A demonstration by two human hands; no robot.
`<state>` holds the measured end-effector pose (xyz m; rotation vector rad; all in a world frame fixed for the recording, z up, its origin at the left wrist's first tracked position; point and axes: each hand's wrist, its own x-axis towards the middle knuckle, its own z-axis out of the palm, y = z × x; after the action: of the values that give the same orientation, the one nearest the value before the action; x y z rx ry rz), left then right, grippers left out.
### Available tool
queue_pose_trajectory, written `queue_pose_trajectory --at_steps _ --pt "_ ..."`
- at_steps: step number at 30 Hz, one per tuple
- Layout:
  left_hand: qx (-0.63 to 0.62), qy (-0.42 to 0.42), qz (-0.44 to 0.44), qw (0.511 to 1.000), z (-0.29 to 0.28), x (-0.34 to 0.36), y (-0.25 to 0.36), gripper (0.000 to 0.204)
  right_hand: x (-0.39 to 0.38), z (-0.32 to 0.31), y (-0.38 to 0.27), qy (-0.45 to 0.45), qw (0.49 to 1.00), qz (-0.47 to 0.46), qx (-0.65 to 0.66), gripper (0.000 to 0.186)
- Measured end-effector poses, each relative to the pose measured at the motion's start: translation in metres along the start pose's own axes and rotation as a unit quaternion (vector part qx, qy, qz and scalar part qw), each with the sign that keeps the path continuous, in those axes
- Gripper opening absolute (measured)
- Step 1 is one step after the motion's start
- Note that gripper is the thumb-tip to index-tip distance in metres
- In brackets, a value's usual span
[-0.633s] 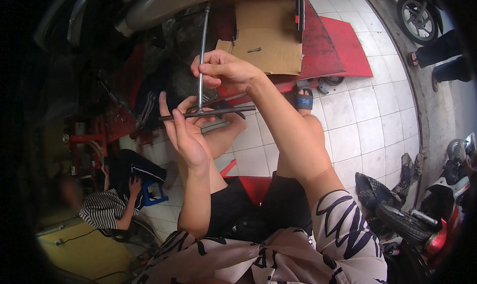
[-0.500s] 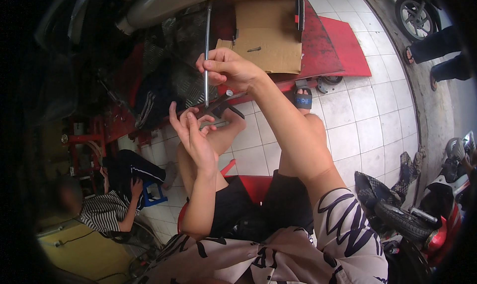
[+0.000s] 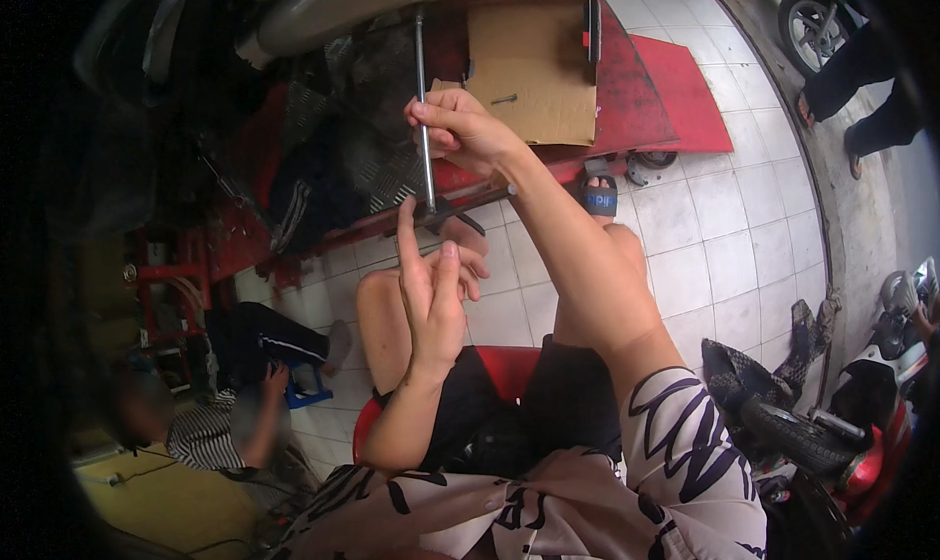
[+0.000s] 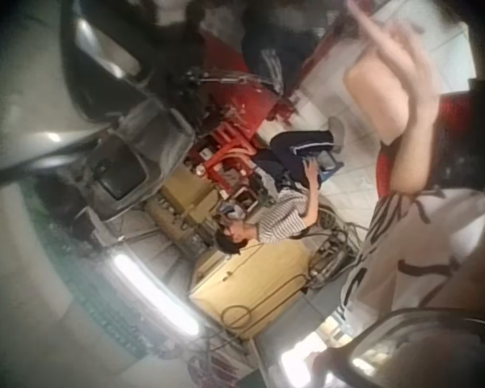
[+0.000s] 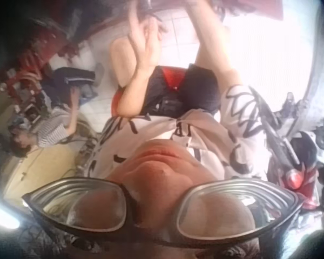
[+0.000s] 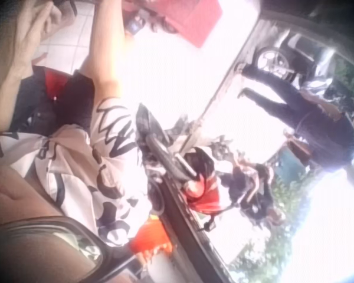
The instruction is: The person uses a T-handle wrench to loosen and remove bolts from the underside of a scooter. They place the removed bolts on a piece of cardboard on the floor and continue to work on the scooter's undercarriage.
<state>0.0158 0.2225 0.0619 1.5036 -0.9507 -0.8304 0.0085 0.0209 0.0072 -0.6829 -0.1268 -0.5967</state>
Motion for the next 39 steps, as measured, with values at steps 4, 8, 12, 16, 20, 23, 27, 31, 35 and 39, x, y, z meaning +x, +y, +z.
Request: queue_pose_trajectory --at_steps 4,8,12,16,20,23,27,31,35,39 --pt "-0.021 -0.148 -0.097 0.984 0.013 -0.002 -0.004 0.056 0.000 -0.002 -0.001 -0.007 1.000 -0.019 0.012 0.020" --pt "-0.022 -0.195 -0.006 0.981 0.013 -0.002 0.012 0.053 -0.001 -0.006 -0.003 0.005 0.999 -0.024 0.021 0.018" --pt "0.014 -0.044 0.074 0.996 0.003 -0.007 0.023 0.064 0.000 -0.001 -0.005 0.001 0.999 -0.032 0.035 0.018" --pt "0.039 -0.050 0.003 0.998 0.005 -0.010 -0.007 0.072 0.003 0.002 0.000 -0.001 0.997 -0.043 0.058 0.018" --pt "0.062 -0.249 0.037 0.966 0.015 0.001 -0.013 0.075 0.003 0.001 0.002 0.030 0.998 -0.037 0.035 0.019" --pt "0.081 -0.118 0.106 0.984 0.012 0.000 0.009 0.073 0.001 -0.002 -0.002 0.041 0.998 -0.041 0.026 0.019" --pt "0.070 -0.021 0.018 0.997 0.000 -0.007 0.000 0.070 0.002 0.002 -0.003 0.024 0.997 -0.057 0.055 0.020" --pt "0.103 -0.179 0.042 0.978 0.006 -0.004 -0.018 0.073 0.004 0.006 -0.001 0.030 0.995 -0.058 0.078 0.019" --pt "0.093 -0.111 0.105 0.984 0.010 -0.001 0.012 0.075 0.001 0.002 -0.006 0.043 0.995 -0.062 0.058 0.019" --pt "0.157 -0.018 0.031 0.987 0.001 -0.009 -0.007 0.070 0.002 0.004 -0.004 0.028 0.995 -0.069 0.065 0.019"
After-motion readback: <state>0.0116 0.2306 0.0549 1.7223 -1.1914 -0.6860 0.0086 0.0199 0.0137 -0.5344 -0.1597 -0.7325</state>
